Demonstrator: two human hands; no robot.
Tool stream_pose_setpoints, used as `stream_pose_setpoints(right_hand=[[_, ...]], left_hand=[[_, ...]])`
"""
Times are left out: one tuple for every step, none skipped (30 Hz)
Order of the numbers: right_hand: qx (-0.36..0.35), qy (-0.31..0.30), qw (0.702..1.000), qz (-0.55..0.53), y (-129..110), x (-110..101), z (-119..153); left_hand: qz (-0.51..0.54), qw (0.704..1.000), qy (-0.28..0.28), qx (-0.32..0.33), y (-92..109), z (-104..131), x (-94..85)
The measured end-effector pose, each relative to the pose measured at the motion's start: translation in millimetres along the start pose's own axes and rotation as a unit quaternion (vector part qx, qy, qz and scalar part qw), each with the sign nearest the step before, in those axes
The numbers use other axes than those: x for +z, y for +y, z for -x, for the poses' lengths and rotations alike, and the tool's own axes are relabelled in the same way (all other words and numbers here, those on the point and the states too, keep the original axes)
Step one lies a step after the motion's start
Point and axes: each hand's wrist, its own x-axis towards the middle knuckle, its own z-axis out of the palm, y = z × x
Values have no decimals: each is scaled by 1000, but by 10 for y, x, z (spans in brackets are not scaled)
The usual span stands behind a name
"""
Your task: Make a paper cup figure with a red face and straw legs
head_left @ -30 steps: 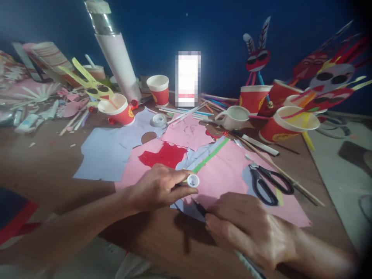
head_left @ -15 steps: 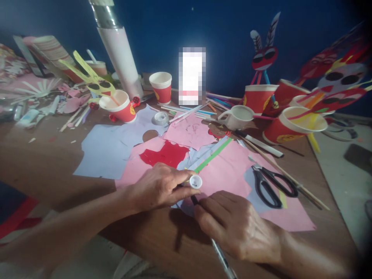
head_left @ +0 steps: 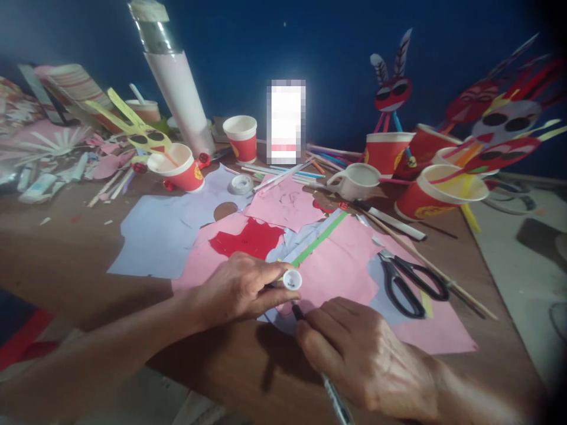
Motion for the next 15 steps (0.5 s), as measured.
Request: stream_pose_setpoints(right_hand=[[3,1,1000,-3,6,-6,6],[6,1,1000,-6,12,-13,12],[9,-1,1000,-9,20,-20,18],[11,-3,1000,-14,29,-25,24],[15,-2,1000,-18,40,-30,31],[21,-1,999,-24,51,-33,37],[28,1,999,-30,64,-35,44],[33,5,999,-37,77,-36,50],[38,8,998,-43,90,-37,56],[41,11,998,-47,102,-39,60],[43,16,998,-49,113,-41,64],[44,20,997,-53,124,-44,66],[47,24,997,-59,134,-47,68],[51,27,996,-66,143,-48,71],[56,29,995,-75,152,-48,73]], left_hand=[[3,1000,-6,-3,4,1,-4],[3,1000,-9,-5,7,1,-7],[0,1000,-10,-5,10,1,-10],[-4,1000,-8,-5,12,0,-13],[-9,1000,-7,-6,13,-1,-15],[-12,1000,-6,-7,13,-3,-15],[-12,1000,-9,-10,13,-5,-15],[-8,1000,-12,-14,11,-7,-14],[-3,1000,-16,-18,9,-9,-12],[1,1000,-18,-20,6,-10,-9],[2,1000,-18,-20,3,-9,-7],[1,1000,-18,-18,1,-8,-5],[-2,1000,-17,-14,-1,-5,-3],[-6,1000,-14,-11,-3,-3,-2],[-10,1000,-12,-7,-3,0,-1]])
